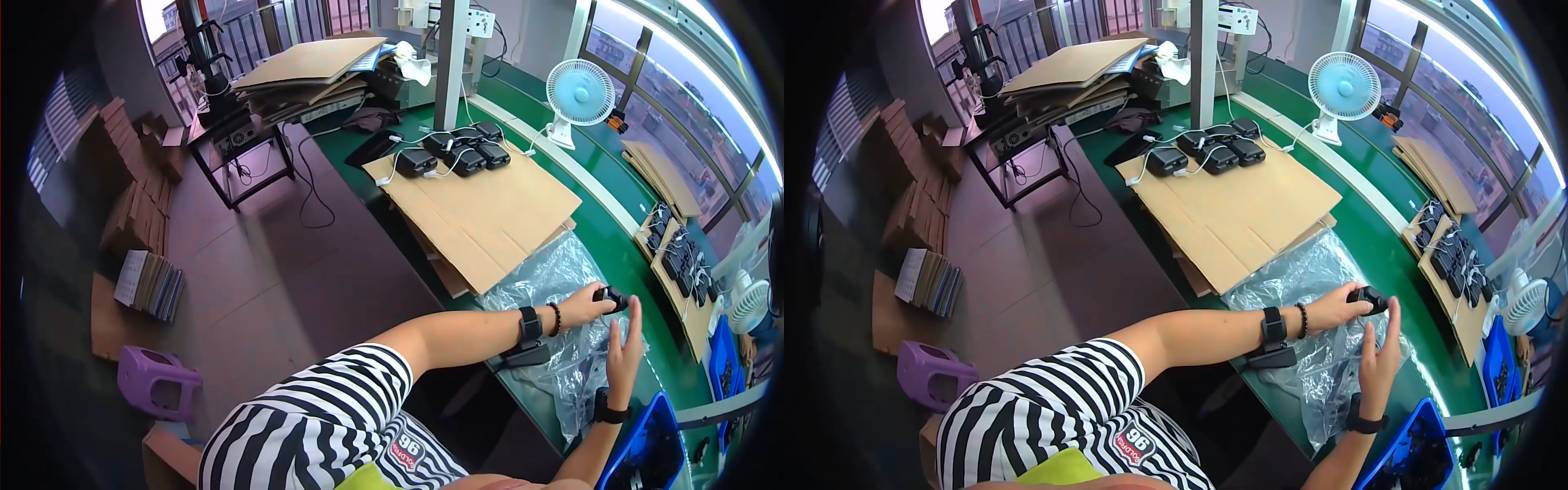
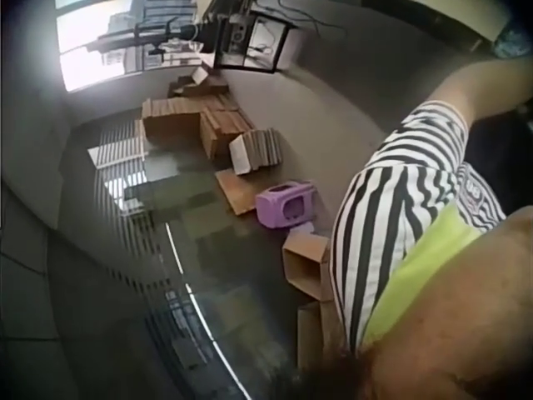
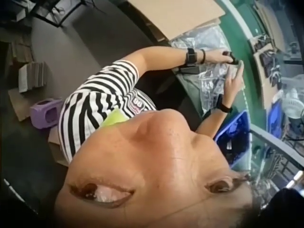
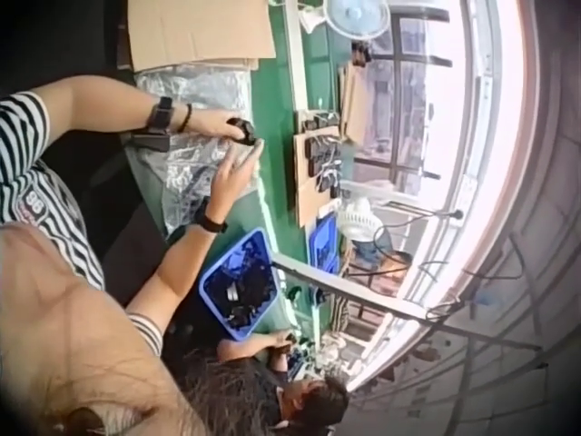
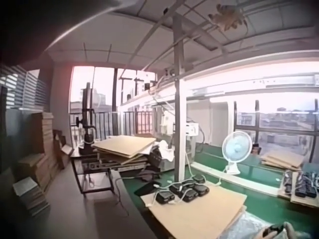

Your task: The person assembles electronic devices by hand, picking up a black housing and fitting a small plastic component into it. They then thread a wire through the housing, press the parts together, and set the unit onto a cardboard sheet.

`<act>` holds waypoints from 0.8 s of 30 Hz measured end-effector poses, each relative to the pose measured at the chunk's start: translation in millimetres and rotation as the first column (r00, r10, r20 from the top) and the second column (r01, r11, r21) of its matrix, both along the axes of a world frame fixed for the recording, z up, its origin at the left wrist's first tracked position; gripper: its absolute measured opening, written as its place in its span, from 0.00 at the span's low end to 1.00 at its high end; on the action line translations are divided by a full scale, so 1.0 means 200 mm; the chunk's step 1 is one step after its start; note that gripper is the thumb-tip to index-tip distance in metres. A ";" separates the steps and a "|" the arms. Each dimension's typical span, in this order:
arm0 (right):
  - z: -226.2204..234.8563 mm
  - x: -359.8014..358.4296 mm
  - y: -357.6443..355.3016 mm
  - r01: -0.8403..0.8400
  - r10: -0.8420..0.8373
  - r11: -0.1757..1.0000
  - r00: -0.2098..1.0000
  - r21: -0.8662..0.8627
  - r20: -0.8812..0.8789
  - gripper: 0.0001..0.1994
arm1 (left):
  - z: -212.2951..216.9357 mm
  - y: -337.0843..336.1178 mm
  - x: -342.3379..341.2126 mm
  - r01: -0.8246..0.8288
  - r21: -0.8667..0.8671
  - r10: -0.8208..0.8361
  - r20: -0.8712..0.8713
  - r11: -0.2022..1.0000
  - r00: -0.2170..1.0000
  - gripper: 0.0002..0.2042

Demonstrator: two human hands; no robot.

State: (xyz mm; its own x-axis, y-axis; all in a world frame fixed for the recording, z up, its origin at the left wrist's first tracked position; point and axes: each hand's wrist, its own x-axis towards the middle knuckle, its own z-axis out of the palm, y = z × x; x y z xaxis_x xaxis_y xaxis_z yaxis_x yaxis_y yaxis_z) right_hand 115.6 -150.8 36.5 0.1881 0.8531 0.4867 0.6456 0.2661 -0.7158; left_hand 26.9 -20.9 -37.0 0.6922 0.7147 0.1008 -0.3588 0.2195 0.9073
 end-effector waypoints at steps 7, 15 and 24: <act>-0.08 0.15 0.02 -0.132 0.117 0.982 0.987 -0.135 -0.115 0.26 | -0.01 0.05 0.04 -0.051 -0.043 0.050 -0.021 0.998 0.999 0.22; -0.07 0.15 0.02 -0.088 0.088 0.992 0.996 -0.087 -0.009 0.23 | 0.00 0.01 0.02 -0.055 -0.010 0.055 -0.036 0.998 0.998 0.22; -0.04 0.15 0.01 -0.126 0.102 0.987 0.969 -0.096 -0.224 0.22 | -0.03 0.03 0.06 -0.050 -0.033 0.051 0.008 0.998 0.999 0.23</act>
State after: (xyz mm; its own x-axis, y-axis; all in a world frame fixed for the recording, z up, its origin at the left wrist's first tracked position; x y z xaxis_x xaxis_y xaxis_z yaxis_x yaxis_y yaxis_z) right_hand 145.6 -149.2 29.3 0.1780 0.9205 0.3479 0.4406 0.2415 -0.8646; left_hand 38.1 -15.7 -42.3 0.6543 0.7517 0.0832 -0.3783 0.2300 0.8966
